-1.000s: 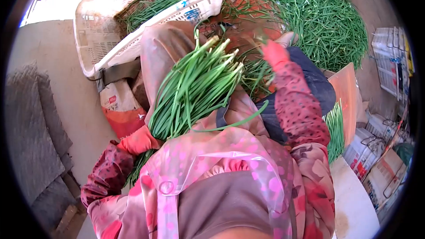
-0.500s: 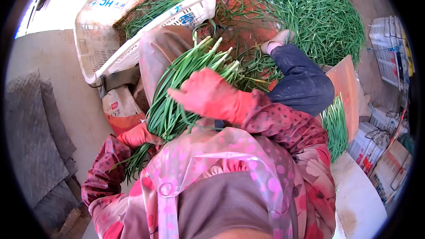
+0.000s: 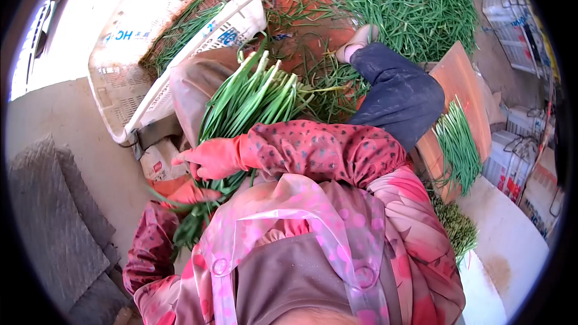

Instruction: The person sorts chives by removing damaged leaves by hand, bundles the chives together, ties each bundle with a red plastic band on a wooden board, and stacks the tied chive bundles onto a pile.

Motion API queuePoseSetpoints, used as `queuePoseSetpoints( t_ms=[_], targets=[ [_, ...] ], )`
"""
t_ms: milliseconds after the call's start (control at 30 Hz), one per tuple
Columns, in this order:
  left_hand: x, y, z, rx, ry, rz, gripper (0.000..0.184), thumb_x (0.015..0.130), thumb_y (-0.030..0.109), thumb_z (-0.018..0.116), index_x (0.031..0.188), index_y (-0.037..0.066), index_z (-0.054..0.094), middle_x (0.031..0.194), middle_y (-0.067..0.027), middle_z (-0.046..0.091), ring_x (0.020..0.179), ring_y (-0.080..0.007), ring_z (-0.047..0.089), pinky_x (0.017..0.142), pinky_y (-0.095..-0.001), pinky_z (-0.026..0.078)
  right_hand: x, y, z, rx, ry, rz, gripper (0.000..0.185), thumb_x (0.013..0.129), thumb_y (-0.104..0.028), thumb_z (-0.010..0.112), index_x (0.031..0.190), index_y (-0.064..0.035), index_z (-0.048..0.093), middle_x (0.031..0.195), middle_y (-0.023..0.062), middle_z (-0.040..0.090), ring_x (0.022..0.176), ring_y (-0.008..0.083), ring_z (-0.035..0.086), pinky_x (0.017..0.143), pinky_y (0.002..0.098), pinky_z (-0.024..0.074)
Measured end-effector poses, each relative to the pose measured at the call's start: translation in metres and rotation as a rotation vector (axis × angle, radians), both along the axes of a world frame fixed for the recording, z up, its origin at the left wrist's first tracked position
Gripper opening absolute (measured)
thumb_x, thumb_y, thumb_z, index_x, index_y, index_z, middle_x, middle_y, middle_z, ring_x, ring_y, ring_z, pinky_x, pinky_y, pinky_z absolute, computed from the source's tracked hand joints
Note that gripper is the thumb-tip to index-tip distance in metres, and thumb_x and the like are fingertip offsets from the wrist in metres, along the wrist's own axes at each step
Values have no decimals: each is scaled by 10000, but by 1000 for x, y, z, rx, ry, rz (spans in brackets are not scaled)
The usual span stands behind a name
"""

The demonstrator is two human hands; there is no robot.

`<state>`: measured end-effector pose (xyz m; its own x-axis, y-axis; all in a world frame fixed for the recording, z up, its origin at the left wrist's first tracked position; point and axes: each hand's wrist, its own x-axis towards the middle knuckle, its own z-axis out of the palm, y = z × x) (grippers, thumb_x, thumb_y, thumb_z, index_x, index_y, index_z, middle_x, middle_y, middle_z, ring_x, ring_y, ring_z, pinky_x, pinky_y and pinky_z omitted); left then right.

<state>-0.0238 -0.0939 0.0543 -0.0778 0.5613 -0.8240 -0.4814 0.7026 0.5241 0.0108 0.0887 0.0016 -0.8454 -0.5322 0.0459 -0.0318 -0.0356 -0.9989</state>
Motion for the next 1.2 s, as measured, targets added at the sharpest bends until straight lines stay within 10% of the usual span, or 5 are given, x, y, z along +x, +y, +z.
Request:
queuePoseSetpoints(
  t_ms=[400,633,867,1000,1200],
  targets=[
    [16,-13,-10,95,-104,-199,502,717,30,733,1191,24,567,1084,-49,632,966,-160,591,843,-315,481,111,192,-89,14,-423,-836,784,737,-202,774,1391,-68,362,1361,134,460,1225,259,451,1018,376,375],
    [-7,43,47,-63,180,190,439,695,-4,711,1121,17,603,1029,-48,642,912,-160,608,779,-312,498,51,168,-45,-258,-387,-712,232,920,-230,515,856,-21,592,574,-31,470,491,54,432,451,207,339],
    [-38,29,4,-153,303,147,348,745,23,719,1083,22,636,976,-25,660,840,-119,603,731,-286,494,64,225,-76,-1319,-468,-509,276,972,-237,463,991,21,558,510,-95,300,376,28,279,358,202,246],
    [-36,28,-6,-52,323,170,331,757,28,718,1076,16,630,954,-18,663,820,-113,596,719,-281,492,96,272,-91,-809,-591,-1133,376,978,-335,455,1114,2,551,625,-48,474,425,17,279,373,181,236],
    [-34,42,10,-160,394,183,335,725,32,723,1049,29,639,883,-30,656,724,-127,614,563,-260,485,35,177,-31,-384,-845,-664,279,813,-348,714,890,-90,640,690,-28,580,493,51,442,434,214,283]
  ],
)
